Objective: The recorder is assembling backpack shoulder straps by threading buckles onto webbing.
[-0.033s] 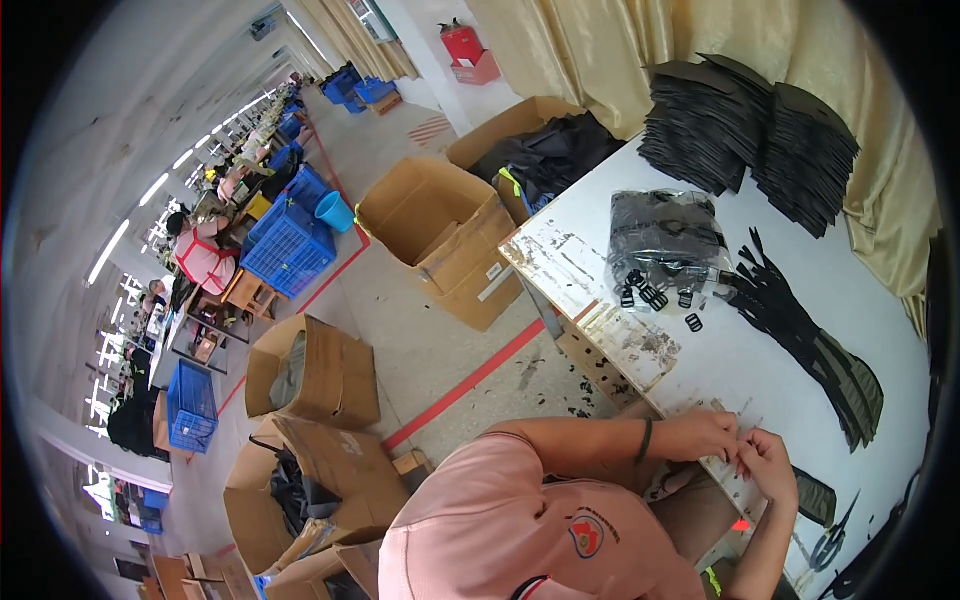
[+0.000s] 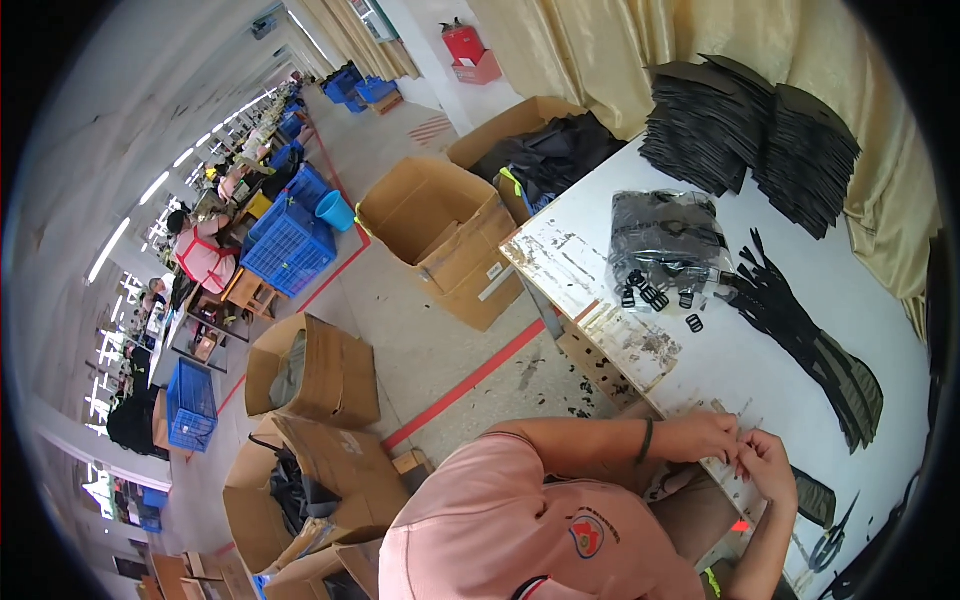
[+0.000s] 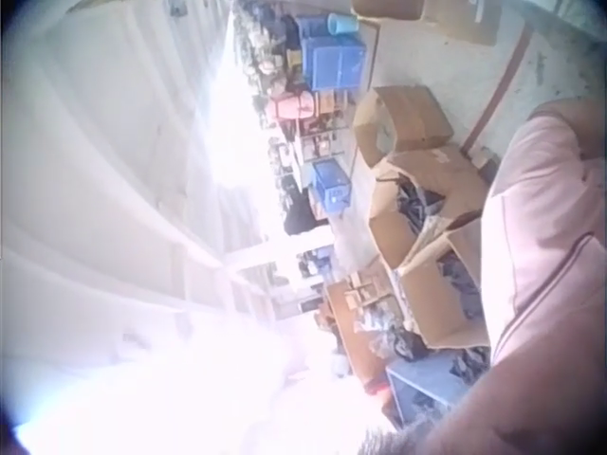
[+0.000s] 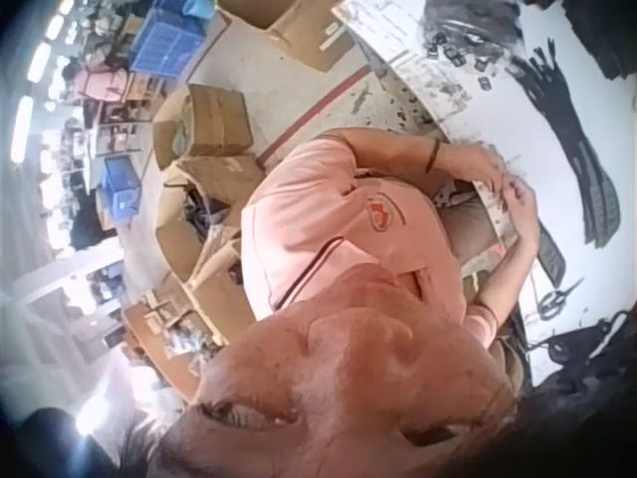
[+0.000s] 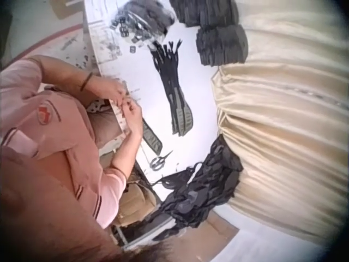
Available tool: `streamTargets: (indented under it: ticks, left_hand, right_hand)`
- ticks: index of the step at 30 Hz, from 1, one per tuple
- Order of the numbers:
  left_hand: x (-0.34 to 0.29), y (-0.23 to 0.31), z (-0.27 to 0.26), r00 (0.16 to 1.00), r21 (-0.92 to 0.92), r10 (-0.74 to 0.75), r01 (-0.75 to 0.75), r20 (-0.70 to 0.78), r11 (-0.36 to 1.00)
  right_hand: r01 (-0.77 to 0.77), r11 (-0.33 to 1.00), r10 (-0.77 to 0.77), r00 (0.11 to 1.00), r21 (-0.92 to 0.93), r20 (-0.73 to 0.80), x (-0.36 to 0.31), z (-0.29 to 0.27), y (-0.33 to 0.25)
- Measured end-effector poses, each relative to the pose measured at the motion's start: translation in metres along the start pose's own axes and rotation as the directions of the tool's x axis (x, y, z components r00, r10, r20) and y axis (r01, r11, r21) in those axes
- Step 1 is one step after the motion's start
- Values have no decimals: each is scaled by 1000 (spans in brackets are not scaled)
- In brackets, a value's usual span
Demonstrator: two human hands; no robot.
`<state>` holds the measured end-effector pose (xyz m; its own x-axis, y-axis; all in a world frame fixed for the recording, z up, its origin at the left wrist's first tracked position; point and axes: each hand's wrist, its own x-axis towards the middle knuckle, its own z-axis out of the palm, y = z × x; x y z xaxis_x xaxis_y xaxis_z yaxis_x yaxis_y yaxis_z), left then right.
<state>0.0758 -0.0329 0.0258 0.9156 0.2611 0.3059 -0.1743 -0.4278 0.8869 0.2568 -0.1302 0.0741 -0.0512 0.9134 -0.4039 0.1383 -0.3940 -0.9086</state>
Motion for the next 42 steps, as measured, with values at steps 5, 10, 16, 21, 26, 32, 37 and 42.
streamTargets:
  ticks: [5,10,16,21,26,32,37,42]
  left_hand:
    - [-3,6,0,996,-173,-93,91,-3,981]
    - [-5,4,2,1000,-130,13,-10,24,992]
    - [-3,4,7,988,-78,147,-151,-54,986]
    - [-15,11,2,924,-865,-376,245,72,437]
    - [-85,-5,-7,795,-987,-596,158,109,31]
    - [-183,-52,2,408,-943,-903,332,134,10]
    - [-195,-67,1,235,-933,-968,361,84,7]
    - [-188,-74,-6,262,-886,-964,456,41,86]
  right_hand:
    - [2,999,-2,1000,-50,12,-9,4,-10]
    - [27,992,-26,1000,-121,5,-11,4,-1]
    - [272,943,-321,900,-193,-297,-7,6,2]
    - [139,965,-213,911,-225,-352,-10,4,10]
    - [-287,867,334,941,-407,47,-42,-15,59]
    - [-194,917,295,918,-349,265,-49,-15,60]
    - [50,645,-541,735,-763,-409,27,-101,47]
    - [-523,346,-524,581,-779,-623,99,-199,72]
